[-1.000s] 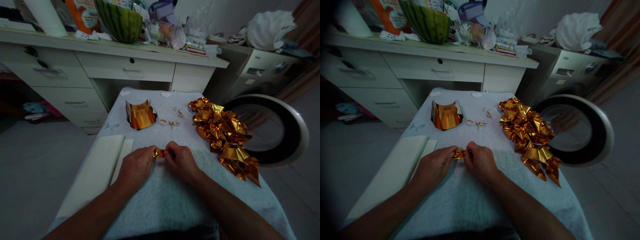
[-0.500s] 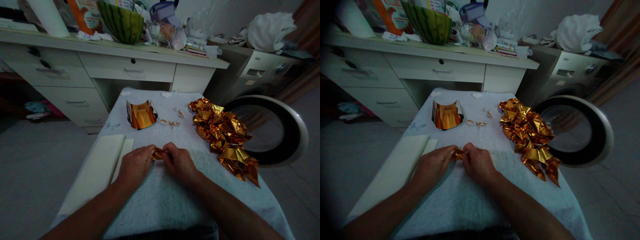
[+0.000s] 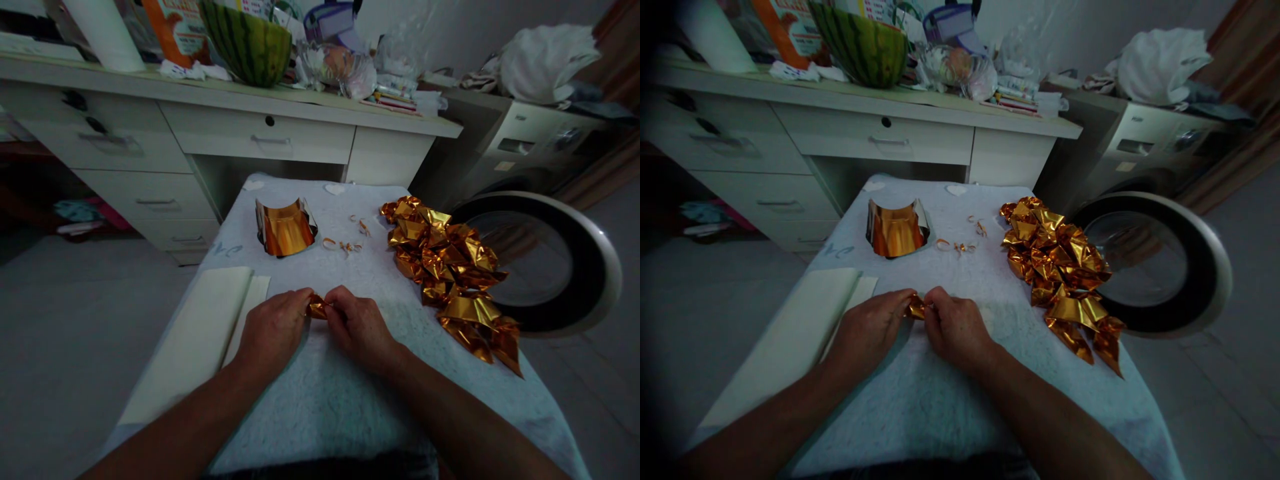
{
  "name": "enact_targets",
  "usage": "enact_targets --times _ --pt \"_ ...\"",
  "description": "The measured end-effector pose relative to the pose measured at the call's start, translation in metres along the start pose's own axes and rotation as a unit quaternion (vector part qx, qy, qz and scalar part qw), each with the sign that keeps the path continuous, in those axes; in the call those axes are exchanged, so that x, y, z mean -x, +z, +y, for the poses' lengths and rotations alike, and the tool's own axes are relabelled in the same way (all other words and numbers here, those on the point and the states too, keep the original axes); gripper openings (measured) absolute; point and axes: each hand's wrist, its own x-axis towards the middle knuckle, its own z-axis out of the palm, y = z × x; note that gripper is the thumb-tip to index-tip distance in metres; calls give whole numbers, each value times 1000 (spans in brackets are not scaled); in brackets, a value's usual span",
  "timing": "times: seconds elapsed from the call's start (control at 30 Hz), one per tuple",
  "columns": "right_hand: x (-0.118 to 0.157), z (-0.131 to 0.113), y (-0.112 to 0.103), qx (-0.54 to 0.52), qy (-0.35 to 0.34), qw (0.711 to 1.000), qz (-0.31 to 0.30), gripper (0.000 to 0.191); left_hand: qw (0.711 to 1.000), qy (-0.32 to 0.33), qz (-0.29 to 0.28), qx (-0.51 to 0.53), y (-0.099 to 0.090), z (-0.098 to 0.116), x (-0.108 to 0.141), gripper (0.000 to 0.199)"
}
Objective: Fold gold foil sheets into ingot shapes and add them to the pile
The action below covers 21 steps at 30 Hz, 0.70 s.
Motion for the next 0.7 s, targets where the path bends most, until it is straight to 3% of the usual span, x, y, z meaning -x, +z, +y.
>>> enact_targets --times 0.2,0.4,0.7 --pt "0 4 -2 14 48 998 41 11 999 35 4 11 4 -1 2 28" --pt "-3 0 -4 14 84 996 16 11 1000 9 0 9 3 0 3 28" --pt "-3 -1 -5 2 74 997 0 12 984 -32 -7 177 -5 6 -2 30"
